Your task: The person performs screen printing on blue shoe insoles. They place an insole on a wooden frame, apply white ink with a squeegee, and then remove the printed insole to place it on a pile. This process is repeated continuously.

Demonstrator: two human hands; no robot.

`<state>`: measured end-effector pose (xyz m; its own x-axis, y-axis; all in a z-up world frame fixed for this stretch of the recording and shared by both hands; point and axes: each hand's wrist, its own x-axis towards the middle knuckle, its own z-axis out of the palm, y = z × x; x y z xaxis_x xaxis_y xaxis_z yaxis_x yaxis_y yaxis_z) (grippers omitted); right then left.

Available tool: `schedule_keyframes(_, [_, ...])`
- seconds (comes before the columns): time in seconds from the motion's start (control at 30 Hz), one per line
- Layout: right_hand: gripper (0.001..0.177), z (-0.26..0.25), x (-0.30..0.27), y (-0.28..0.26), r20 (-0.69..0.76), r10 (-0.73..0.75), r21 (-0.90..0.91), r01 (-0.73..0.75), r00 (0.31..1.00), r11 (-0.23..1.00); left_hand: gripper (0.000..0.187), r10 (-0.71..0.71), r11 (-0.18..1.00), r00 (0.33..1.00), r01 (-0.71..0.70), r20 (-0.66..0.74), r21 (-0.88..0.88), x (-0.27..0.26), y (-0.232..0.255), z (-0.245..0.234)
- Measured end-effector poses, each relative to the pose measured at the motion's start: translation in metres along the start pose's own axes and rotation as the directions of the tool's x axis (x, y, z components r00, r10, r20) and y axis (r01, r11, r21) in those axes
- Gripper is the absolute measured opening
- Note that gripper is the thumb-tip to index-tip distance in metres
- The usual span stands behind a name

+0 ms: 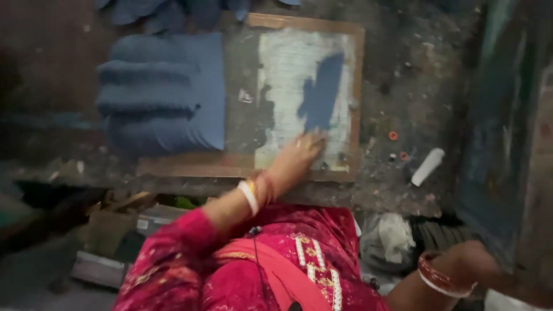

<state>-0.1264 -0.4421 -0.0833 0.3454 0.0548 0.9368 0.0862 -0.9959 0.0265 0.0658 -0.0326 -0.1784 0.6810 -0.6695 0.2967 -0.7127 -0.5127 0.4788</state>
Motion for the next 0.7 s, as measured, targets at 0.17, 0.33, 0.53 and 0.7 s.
schedule_keyframes(0.17, [0.04, -0.01, 0.056, -0.057, 0.11, -0.029, -0.474, 0.078, 0.994, 0.877, 0.042, -0.033, 0.994, 0.988, 0.017, -0.154, -0.107, 0.099, -0.042, 0.055])
schedule_keyframes(0.33, [0.022, 0.0, 0.085, -0.08, -0.056, 0.192, -0.416, -0.198, 0.98, 0.887, 0.046, 0.021, 0.999, 0.997, -0.019, -0.077, 0.027, 0.053, 0.011, 0.012])
schedule_keyframes(0.53, [0.023, 0.002, 0.062, -0.075, -0.081, 0.066, -0.415, -0.094, 0.995, 0.905, 0.043, 0.04, 0.997, 0.999, -0.04, -0.007, -0.059, 0.02, 0.029, -0.009])
schedule_keyframes(0.7, [0.028, 0.015, 0.081, -0.094, -0.069, -0.002, -0.313, -0.02, 0.998, 0.949, 0.041, 0.006, 0.974, 1.0, -0.008, -0.007, -0.226, 0.006, 0.038, -0.012])
